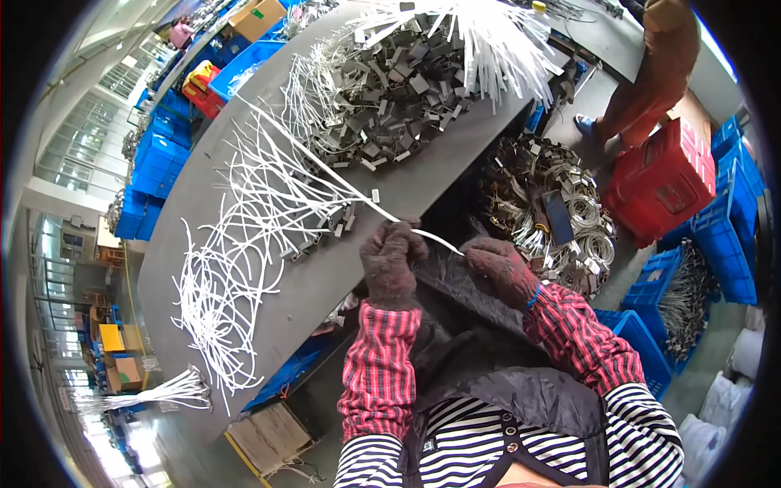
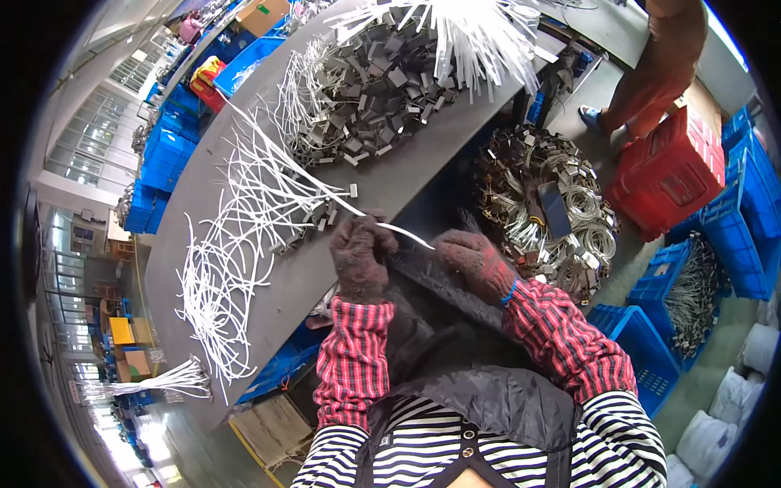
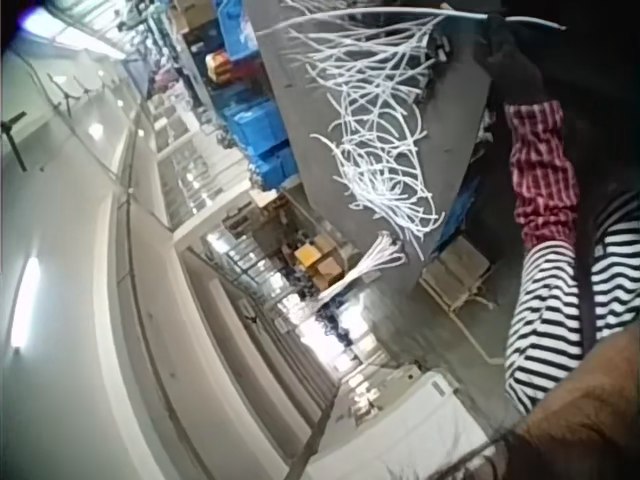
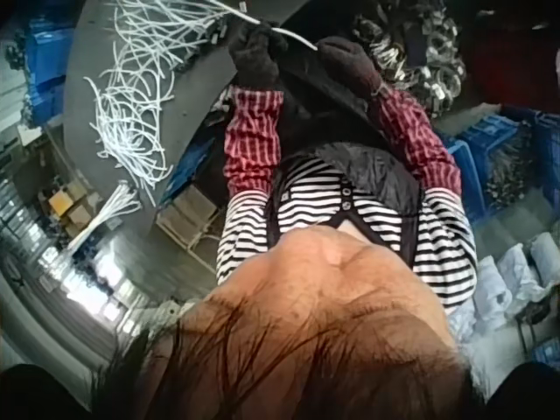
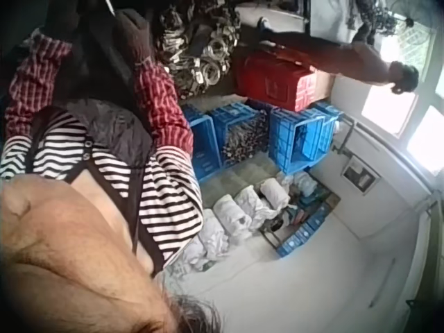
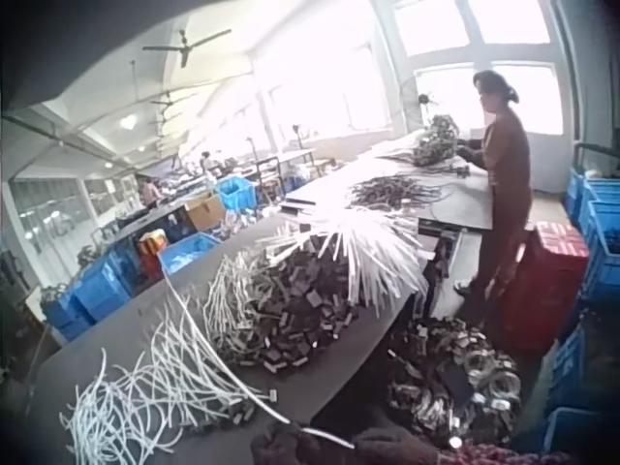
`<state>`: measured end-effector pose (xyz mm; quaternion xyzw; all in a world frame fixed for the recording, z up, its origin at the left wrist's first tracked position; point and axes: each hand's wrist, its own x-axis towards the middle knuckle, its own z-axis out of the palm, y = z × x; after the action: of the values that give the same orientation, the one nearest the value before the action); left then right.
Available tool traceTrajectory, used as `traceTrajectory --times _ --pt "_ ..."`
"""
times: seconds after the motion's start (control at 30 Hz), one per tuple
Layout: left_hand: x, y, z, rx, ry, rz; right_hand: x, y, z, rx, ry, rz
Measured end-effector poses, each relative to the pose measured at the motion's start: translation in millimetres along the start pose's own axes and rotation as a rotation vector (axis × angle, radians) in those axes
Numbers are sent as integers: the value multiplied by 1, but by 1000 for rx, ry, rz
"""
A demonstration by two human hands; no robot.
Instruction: Sorting and bundling long white electrical wires on a manual assembly workbench.
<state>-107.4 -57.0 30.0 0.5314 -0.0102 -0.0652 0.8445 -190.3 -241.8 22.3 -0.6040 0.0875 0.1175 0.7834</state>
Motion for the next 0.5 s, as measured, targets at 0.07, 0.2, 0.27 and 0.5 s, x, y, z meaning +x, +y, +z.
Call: traceTrajectory --times 0.07,0.2,0.27,0.5 --pt "-4 -7 6 251 -16 30 24 19 2 -161 -89 -168" --pt "-6 -3 -15 54 120 -47 51 -12 57 4 95 71" --pt "3 22 -9 182 166 -11 77 -3 72 -244 94 -128" --pt "19 76 -160 1109 677 256 215 -24 49 -812 434 -576"
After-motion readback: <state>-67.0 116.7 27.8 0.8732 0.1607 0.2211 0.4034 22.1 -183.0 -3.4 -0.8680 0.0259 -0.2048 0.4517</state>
